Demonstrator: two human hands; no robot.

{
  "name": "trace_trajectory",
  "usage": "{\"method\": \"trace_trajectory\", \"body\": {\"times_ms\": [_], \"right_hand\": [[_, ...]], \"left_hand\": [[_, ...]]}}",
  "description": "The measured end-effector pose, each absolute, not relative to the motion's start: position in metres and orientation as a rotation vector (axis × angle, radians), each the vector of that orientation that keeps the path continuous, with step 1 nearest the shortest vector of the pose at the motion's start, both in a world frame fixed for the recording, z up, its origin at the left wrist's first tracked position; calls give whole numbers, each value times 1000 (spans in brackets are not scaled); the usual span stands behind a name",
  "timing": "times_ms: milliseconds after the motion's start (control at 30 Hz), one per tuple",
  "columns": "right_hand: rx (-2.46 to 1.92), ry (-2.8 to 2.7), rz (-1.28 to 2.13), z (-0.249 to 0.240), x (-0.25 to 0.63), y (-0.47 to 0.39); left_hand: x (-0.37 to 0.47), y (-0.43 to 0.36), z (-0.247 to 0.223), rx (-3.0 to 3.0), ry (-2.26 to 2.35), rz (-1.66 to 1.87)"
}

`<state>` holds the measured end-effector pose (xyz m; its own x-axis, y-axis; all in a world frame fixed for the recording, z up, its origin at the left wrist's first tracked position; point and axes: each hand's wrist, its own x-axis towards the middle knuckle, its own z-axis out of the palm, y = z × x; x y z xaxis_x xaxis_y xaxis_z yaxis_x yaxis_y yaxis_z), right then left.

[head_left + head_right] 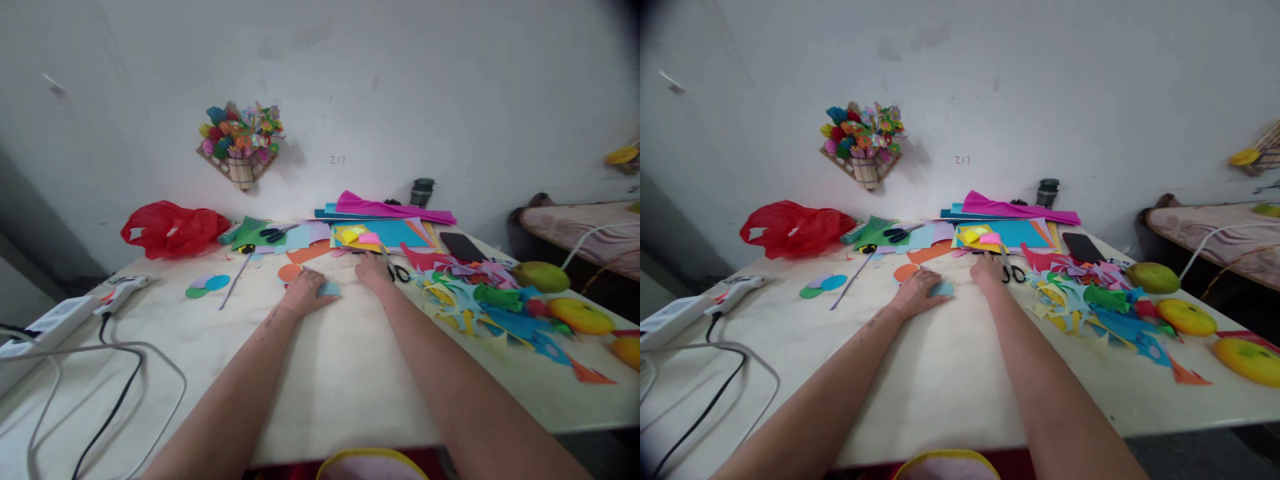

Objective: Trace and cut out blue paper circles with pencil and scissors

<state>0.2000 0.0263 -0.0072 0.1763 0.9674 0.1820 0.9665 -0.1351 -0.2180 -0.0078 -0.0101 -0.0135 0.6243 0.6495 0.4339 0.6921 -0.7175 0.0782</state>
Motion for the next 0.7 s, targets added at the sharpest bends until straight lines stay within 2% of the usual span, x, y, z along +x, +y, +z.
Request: {"method": "trace_trajectory", "body": {"times_ms": [300, 533, 700], "right_hand": [[-2017, -1909, 97, -2, 236, 45], [-2104, -2139, -278, -1, 227, 47], [-2121, -2173, -377, 2, 224, 47]], "left_hand": [[-8, -8, -17, -2766, -1136, -690], [-9, -9, -13, -2793, -1200, -670], [-14, -10, -11, -2743, -1278, -700]]}}
